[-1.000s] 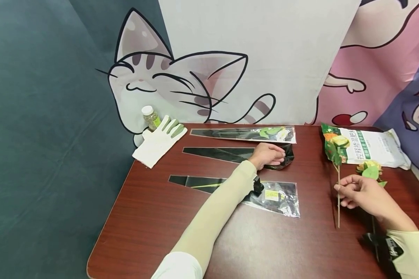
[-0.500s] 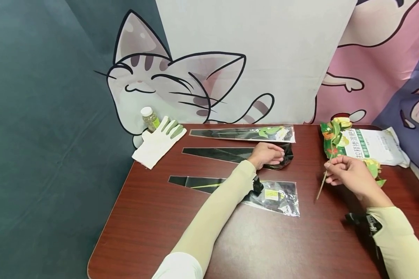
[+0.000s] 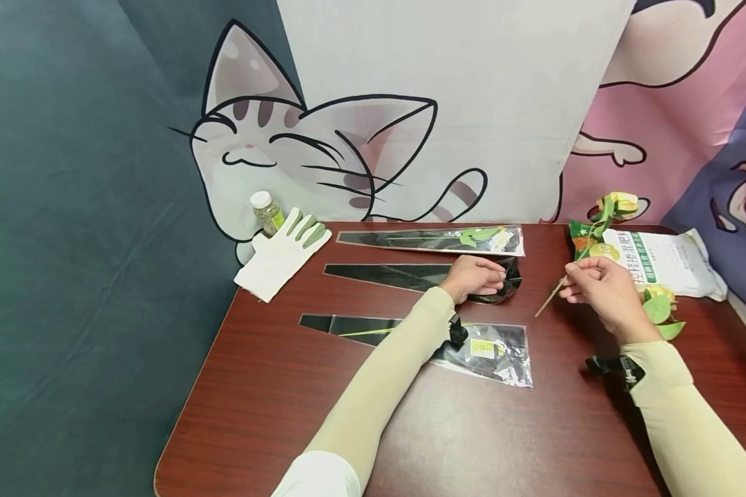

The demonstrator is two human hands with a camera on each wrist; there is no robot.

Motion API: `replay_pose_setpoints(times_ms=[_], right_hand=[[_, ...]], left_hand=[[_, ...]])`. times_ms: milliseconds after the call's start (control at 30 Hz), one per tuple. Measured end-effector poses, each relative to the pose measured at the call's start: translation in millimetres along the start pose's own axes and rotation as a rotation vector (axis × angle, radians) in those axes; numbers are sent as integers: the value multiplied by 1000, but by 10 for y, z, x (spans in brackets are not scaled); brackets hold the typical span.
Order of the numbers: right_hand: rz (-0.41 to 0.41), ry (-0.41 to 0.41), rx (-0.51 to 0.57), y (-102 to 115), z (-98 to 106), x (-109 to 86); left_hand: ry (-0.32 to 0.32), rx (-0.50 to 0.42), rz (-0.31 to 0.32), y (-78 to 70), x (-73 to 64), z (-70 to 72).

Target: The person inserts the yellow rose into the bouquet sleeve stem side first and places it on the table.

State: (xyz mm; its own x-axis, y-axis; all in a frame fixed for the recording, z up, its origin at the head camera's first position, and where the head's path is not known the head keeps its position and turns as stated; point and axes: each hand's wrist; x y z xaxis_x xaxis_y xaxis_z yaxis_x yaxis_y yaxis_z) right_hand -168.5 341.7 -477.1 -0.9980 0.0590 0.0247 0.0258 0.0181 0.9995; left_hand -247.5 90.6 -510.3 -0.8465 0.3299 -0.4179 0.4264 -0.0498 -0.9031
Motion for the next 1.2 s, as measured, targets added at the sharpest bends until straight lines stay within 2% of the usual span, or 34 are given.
replay_pose_setpoints(times_ms=[533,967,1200], right_hand=[[12,-99,100,-106,-182,354],[16,-166,99,-134,-285,437],[43,-259,114,-64,-282,433]], left_hand=[[32,-12,-8,-9,23,13],[56,-17,-3,-14,22,39],[41,-3,-6,-18,17,14]])
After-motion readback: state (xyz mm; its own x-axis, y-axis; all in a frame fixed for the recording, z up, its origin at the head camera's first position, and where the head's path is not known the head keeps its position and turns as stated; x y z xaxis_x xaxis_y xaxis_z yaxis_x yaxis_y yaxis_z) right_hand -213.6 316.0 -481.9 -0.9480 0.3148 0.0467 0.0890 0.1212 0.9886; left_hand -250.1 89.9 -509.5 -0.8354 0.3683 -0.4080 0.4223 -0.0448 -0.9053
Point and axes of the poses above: each hand's wrist, its own x-axis towards the middle knuckle, its own z-axis out of the back of the hand, y = z × x, and after that the axes turned 5 degrees about z, right-handed
